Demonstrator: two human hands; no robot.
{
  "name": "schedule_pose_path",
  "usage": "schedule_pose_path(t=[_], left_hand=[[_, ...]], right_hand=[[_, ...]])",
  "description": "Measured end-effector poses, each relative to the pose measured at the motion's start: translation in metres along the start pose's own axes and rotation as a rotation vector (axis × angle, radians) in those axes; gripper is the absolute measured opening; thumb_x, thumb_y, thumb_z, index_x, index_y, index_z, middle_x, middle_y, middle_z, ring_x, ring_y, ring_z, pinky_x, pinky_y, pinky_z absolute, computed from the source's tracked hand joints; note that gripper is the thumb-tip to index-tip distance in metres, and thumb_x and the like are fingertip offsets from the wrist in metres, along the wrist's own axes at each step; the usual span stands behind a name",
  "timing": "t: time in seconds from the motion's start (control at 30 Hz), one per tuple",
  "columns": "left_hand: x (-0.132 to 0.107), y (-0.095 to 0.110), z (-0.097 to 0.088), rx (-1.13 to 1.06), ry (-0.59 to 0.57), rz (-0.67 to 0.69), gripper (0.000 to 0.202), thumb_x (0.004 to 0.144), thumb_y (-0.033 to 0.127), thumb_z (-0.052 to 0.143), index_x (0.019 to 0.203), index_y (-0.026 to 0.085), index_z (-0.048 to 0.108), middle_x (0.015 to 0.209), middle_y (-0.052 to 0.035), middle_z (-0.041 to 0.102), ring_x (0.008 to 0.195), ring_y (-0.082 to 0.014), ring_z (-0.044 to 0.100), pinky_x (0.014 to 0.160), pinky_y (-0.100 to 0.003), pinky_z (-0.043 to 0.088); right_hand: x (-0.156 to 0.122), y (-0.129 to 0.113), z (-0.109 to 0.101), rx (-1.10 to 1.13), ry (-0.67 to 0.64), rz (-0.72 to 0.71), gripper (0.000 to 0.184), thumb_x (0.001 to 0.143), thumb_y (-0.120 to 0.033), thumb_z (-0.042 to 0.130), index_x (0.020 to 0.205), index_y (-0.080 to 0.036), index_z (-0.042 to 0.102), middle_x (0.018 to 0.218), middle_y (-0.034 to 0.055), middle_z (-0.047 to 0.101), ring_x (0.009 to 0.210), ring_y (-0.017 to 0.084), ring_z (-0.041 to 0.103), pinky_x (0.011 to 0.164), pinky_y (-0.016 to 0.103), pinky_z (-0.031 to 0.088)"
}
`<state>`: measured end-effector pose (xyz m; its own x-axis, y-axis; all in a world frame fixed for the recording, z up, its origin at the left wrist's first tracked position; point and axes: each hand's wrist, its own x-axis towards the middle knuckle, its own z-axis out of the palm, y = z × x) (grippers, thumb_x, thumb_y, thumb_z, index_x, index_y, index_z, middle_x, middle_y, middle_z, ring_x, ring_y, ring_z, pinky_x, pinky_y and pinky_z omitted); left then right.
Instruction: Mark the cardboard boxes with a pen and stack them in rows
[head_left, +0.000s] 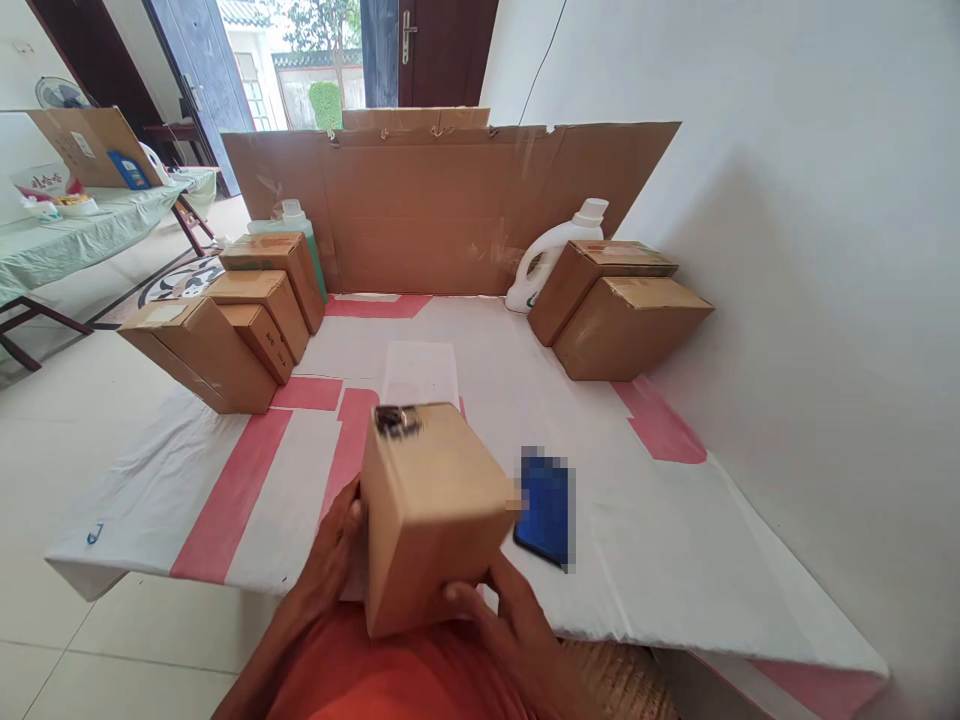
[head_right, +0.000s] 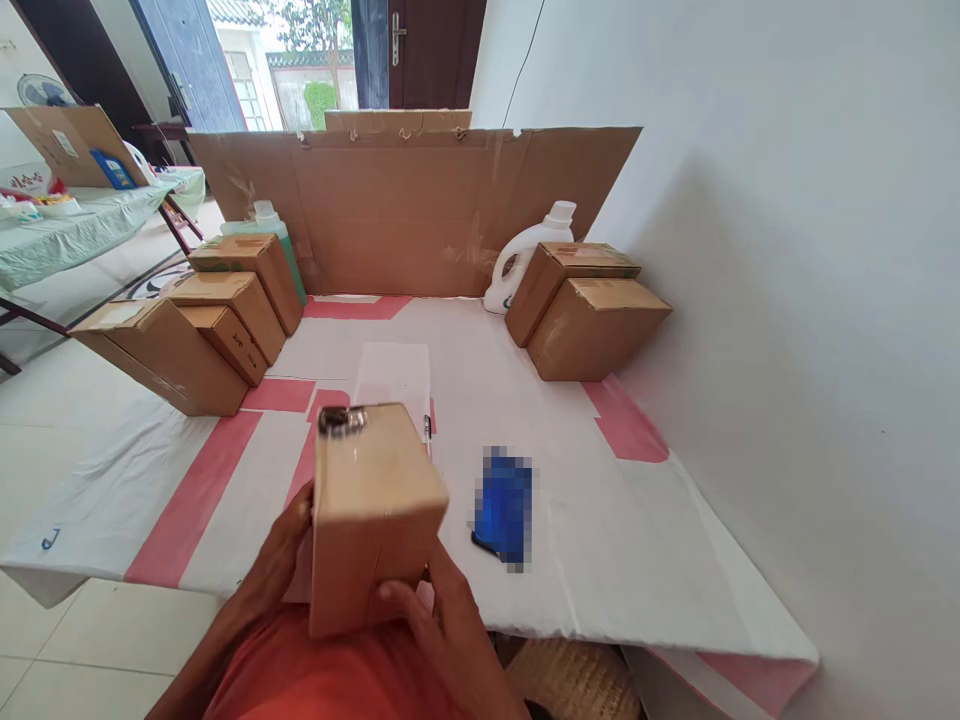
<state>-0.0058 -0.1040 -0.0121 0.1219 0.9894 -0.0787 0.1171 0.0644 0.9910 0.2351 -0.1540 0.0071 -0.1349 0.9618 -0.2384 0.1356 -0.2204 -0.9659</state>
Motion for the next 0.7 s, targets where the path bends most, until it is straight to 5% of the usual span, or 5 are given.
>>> schedule_pose_path(t=[0.1,0.2,0.33,0.47,0.7], left_hand=[[-0.015,0.021,-0.025,0.086,0.053,0.018,0.072,0.103,0.067,0.038,0.161,0.025,0.041,0.17,-0.0083,0.039,0.159,-0.0327,0.028,0.132,-0.053,0.018],[-0.037,0.04,-0.05,0.135,0.176,0.039,0.079,0.097,0.075,0.039,0.162,0.029,0.04,0.171,-0.0048,0.037,0.153,-0.0387,0.035,0.124,-0.054,0.036],[-0.054,0.06,-0.067,0.141,0.249,0.12,0.087,0.092,0.083,0.041,0.158,0.028,0.048,0.165,-0.0089,0.046,0.142,-0.0427,0.046,0.11,-0.051,0.048],[-0.034,0.074,-0.061,0.204,0.287,0.194,0.077,0.095,0.075,0.048,0.152,0.024,0.055,0.15,-0.0106,0.061,0.133,-0.0396,0.056,0.104,-0.045,0.051],[0.018,0.043,-0.055,0.196,0.213,0.093,0.073,0.102,0.072,0.032,0.151,0.023,0.056,0.141,-0.0128,0.066,0.121,-0.032,0.062,0.105,-0.044,0.047]], right_hand=[[0.025,-0.036,0.003,0.093,0.059,-0.102,0.069,0.098,-0.059,0.06,0.158,-0.029,0.045,0.15,0.0106,0.063,0.14,0.031,0.056,0.115,0.047,0.048],[0.043,-0.065,0.006,0.181,0.098,-0.085,0.093,0.097,-0.067,0.057,0.17,-0.033,0.009,0.159,0.0088,0.054,0.147,0.029,0.049,0.115,0.048,0.048],[0.049,-0.074,0.018,0.223,0.083,-0.024,0.083,0.094,-0.075,0.054,0.164,-0.033,0.036,0.163,0.0074,0.05,0.15,0.031,0.046,0.11,0.045,0.052],[0.051,-0.063,0.031,0.394,-0.126,0.152,0.087,0.091,-0.083,0.047,0.148,-0.019,0.055,0.108,0.018,0.08,0.086,0.032,0.08,0.06,0.037,0.062],[0.07,-0.035,0.026,0.298,-0.043,0.253,0.091,0.088,-0.091,0.036,0.122,-0.011,0.064,0.071,0.0106,0.074,0.051,0.022,0.07,0.045,0.029,0.05]])
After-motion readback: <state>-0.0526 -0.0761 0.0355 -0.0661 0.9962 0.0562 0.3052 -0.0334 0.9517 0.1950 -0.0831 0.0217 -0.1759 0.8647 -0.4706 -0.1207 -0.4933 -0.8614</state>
